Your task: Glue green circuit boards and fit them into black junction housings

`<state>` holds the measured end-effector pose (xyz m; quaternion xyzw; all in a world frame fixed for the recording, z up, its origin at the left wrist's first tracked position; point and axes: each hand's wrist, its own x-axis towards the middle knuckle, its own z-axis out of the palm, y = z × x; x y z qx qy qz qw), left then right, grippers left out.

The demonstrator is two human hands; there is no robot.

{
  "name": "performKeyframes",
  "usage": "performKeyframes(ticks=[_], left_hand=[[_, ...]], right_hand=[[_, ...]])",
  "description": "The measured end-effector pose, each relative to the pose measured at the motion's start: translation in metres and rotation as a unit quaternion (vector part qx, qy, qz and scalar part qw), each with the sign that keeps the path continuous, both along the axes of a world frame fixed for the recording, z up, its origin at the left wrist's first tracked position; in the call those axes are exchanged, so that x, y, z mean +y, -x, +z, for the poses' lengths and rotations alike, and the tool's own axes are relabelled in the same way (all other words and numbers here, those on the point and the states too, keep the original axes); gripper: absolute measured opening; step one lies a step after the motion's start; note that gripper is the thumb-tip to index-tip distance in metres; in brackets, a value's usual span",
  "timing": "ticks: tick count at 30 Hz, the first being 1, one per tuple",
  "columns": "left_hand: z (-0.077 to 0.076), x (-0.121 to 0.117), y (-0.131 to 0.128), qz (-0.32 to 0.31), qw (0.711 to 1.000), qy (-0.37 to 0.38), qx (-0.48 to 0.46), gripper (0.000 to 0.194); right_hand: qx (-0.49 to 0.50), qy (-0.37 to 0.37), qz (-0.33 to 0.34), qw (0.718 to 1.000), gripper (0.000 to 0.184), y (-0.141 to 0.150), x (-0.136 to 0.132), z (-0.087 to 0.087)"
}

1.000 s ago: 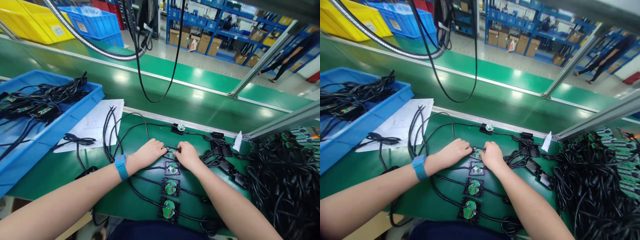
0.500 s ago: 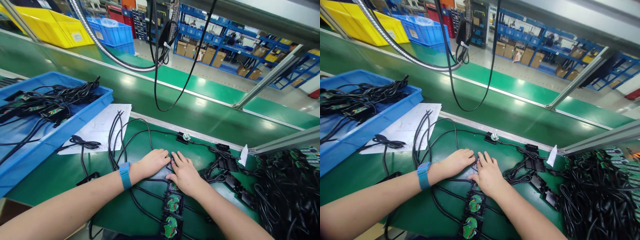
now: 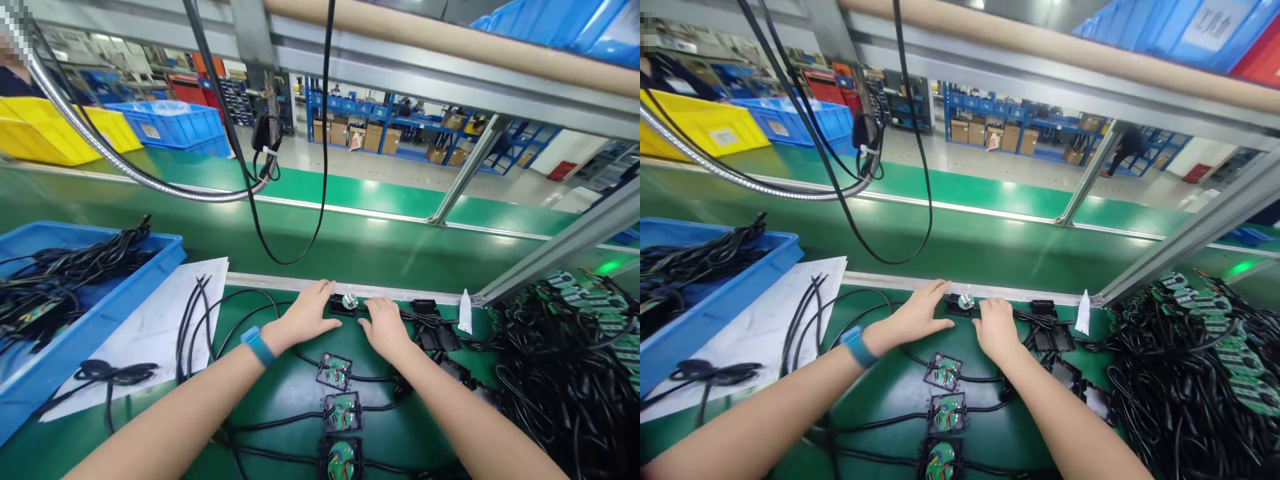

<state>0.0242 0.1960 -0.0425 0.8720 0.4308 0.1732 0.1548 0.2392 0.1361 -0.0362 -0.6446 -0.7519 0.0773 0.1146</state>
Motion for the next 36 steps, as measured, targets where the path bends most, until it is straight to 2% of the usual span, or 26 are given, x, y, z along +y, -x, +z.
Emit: performKeyframes(ticks=[1, 4, 6, 10, 13, 14, 18, 20, 26, 30, 36], left_hand=[[-0.004, 0.011, -0.007, -0.001, 1.0, 0.015, 0.001, 0.079], [-0.014, 0.025, -0.021, -0.009, 0.999, 0.052, 0.002, 0.052], [-0.02, 0.019, -0.022, -0.007, 0.998, 0.058, -0.007, 0.043], [-0.024, -0.005, -0.014, 0.002, 0.997, 0.067, -0.025, 0.05], [-0.02, -0.013, -0.009, 0.002, 0.995, 0.069, -0.07, 0.061], [-0.017, -0.013, -0.007, 0.003, 0.993, 0.071, -0.089, 0.056], [-0.003, -0.007, 0.002, -0.012, 0.987, 0.083, -0.135, 0.017], [0.003, -0.003, 0.007, -0.027, 0.987, 0.084, -0.133, 0.016], [0.012, -0.003, 0.007, -0.008, 0.988, 0.121, -0.097, 0.023], [0.014, -0.004, 0.002, -0.028, 0.99, 0.127, -0.063, 0.029], [0.019, 0.017, -0.009, -0.02, 0.983, 0.181, -0.003, 0.03]], right_hand=[[-0.024, 0.021, -0.013, 0.999, 0.027, -0.004, 0.01, -0.001], [-0.051, 0.072, -0.009, 0.996, 0.018, -0.011, 0.029, -0.003], [-0.047, 0.079, 0.008, 0.996, 0.015, -0.016, 0.03, -0.004], [0.055, 0.047, 0.045, 0.996, 0.017, -0.029, 0.015, -0.006], [0.163, 0.016, 0.06, 0.985, 0.022, -0.038, 0.004, -0.005], [0.187, 0.013, 0.062, 0.98, 0.022, -0.039, 0.002, -0.004], [0.234, 0.038, 0.066, 0.969, 0.01, -0.035, -0.001, 0.007], [0.232, 0.064, 0.069, 0.968, 0.005, -0.03, -0.001, 0.013], [0.256, 0.149, 0.049, 0.954, 0.018, -0.024, -0.004, 0.025], [0.259, 0.185, 0.046, 0.947, 0.025, -0.027, -0.005, 0.026], [0.173, 0.193, 0.081, 0.962, 0.036, -0.023, -0.007, 0.025]])
